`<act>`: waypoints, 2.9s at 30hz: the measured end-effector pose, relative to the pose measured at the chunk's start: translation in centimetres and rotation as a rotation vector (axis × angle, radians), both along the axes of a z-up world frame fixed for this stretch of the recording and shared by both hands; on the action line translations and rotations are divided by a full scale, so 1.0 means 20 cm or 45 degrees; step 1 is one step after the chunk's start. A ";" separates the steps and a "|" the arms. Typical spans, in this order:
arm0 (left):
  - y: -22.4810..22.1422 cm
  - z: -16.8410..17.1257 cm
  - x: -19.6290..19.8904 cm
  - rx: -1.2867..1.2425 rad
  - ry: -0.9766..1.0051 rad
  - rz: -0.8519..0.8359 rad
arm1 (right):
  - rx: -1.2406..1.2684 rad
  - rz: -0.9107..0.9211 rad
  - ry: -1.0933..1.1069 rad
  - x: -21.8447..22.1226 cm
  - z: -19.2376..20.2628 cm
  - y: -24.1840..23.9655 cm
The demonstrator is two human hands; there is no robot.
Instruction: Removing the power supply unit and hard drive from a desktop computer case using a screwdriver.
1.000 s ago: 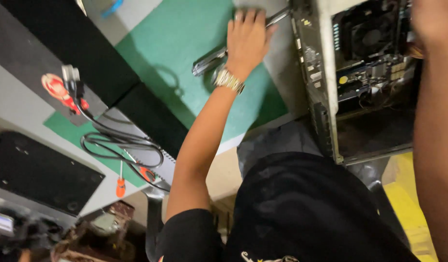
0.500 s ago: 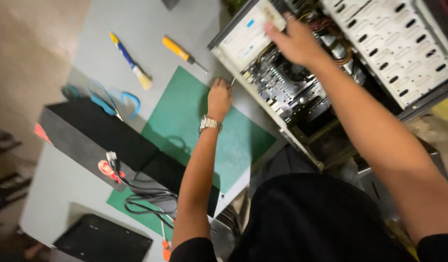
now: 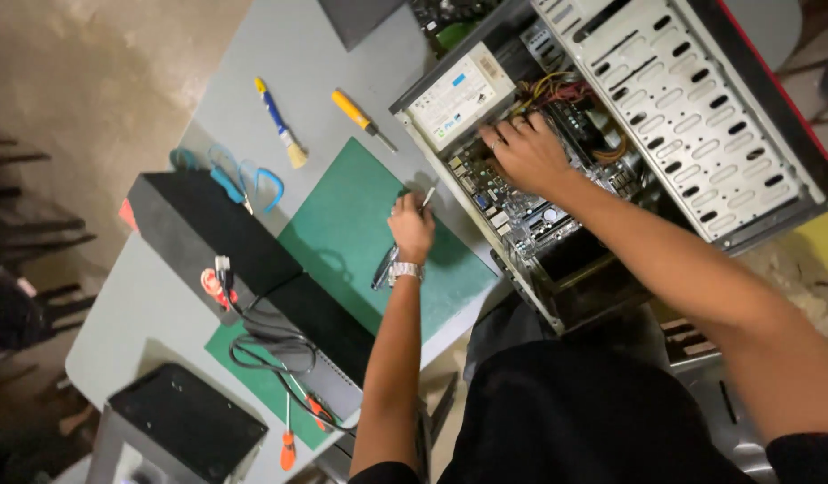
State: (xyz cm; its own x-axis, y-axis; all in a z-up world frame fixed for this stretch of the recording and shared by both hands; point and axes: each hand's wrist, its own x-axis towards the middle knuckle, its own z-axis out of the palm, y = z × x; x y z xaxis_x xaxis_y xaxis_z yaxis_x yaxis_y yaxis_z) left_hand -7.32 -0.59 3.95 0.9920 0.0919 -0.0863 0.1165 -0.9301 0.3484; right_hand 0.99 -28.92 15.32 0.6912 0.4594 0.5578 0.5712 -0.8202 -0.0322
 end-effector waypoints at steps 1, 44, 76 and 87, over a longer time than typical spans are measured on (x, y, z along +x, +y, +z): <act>-0.03 0.01 -0.04 0.097 0.091 0.067 | -0.073 0.026 -0.053 0.01 -0.03 -0.01; -0.83 0.93 -0.53 -1.135 0.058 0.706 | -0.354 0.509 0.957 0.23 -0.27 0.10; -0.83 1.10 0.08 -0.622 -0.748 -0.308 | 0.291 -0.407 0.785 -0.47 0.30 -0.36; -1.24 0.56 0.68 0.014 -0.234 -0.870 | 0.959 -1.251 1.147 -0.46 -0.20 -0.42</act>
State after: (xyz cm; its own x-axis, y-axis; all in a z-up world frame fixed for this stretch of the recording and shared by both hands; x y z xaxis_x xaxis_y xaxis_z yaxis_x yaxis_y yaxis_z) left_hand 6.30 -25.30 15.19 0.8265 -0.5563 0.0857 -0.5543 -0.7778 0.2963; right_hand -8.18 -37.30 11.30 0.7694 -0.5565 -0.3137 -0.6075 -0.4855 -0.6287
